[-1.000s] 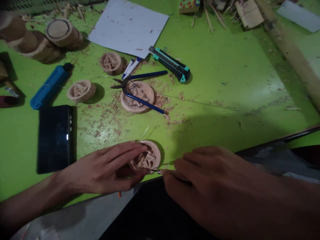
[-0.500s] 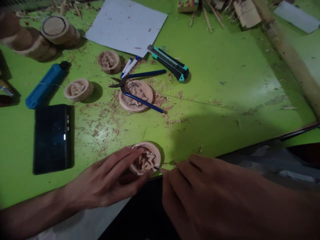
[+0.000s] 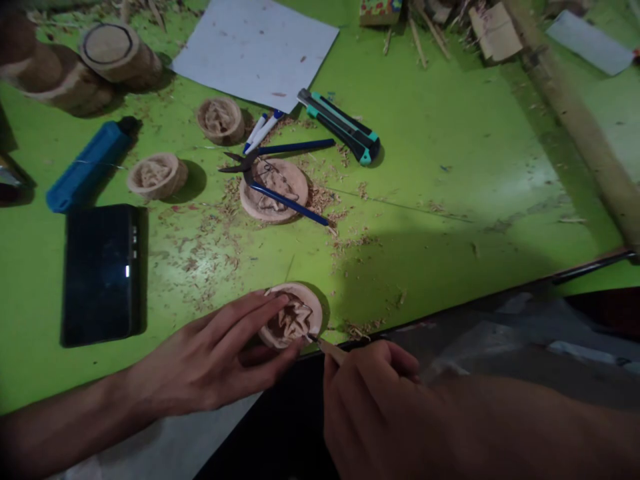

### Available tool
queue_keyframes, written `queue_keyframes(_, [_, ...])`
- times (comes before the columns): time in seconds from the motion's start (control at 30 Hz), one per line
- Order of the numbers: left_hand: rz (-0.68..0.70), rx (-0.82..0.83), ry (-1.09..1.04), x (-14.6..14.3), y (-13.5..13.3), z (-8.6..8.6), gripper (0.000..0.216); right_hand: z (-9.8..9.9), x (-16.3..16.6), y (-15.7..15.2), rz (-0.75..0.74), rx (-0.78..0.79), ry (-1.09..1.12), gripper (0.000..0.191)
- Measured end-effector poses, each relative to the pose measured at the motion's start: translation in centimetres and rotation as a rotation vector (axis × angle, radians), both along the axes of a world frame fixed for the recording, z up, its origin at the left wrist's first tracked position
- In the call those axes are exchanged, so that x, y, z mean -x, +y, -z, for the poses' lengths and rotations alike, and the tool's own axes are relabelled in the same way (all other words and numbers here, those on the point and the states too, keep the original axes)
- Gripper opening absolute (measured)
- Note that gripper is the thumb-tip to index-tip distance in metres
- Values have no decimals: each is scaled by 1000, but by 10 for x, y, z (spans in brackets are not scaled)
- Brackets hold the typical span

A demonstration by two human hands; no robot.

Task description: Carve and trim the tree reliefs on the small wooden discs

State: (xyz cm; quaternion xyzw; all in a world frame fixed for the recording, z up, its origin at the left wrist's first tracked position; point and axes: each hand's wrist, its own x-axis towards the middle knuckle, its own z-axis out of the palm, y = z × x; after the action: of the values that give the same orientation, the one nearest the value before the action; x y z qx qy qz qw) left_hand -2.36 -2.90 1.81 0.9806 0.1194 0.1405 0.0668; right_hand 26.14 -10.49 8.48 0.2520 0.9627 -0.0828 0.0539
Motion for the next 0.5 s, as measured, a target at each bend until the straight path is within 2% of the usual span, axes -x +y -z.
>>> queue_keyframes(0.3, [-19, -15, -27, -1, -3, -1, 47, -2, 8, 5, 37, -45, 12, 29])
queue_keyframes(0.5, [-14, -1, -19, 1, -2, 1, 42, -8, 3, 15, -199, -209, 9, 38])
